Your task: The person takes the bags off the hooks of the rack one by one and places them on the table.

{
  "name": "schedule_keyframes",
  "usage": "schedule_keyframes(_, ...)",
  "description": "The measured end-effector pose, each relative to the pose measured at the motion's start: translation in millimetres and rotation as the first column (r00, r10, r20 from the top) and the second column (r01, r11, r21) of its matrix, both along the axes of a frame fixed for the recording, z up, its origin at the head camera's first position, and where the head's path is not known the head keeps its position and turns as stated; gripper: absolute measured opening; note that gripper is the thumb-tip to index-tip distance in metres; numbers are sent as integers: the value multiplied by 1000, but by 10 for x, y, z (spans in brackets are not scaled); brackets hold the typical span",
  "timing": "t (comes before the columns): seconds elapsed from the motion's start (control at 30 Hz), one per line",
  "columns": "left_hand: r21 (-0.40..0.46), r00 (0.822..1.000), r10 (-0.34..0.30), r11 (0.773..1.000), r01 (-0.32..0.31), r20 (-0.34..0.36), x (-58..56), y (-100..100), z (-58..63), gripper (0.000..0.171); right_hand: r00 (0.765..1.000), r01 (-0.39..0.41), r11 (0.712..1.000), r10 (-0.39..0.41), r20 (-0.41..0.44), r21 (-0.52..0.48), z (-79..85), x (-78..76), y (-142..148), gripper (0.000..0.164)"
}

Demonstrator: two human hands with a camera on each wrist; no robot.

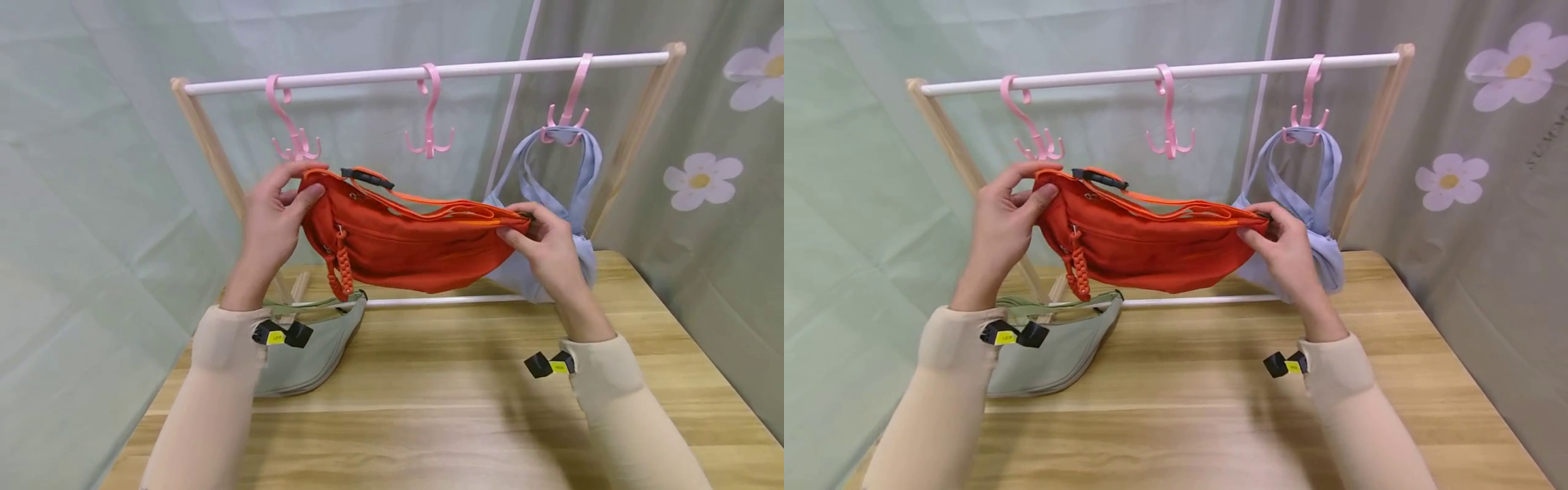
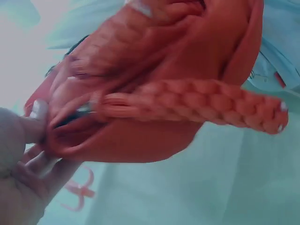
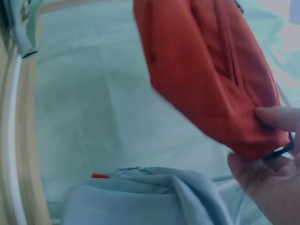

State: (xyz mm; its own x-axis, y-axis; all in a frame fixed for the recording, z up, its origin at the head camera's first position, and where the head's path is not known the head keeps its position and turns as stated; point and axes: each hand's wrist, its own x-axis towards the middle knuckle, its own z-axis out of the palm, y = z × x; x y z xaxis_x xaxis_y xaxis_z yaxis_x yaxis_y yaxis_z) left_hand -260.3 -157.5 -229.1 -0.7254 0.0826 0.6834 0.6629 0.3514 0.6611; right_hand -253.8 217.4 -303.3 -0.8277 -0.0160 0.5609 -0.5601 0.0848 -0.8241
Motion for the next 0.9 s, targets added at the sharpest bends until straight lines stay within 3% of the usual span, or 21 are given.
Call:
schedule_keyframes(0.2,63,982,-159,986,153,99,25,-43,-252,38,997,30,986,-42,-67,-163,52,73,11,27)
schedule_keyframes(0.47,197,978,-159,971,132,132,95,124,-511,35,990,84,958,-111,-83,-274,85,222,10,32)
schedule_keyframes(0.77,248,977,-159,961,120,144,164,191,-697,37,987,144,926,-159,-15,-350,-2,336,20,35)
schedule_keyframes(0.9,285,974,-164,952,115,155,187,192,-771,36,987,145,926,-158,-7,-347,-61,357,14,35)
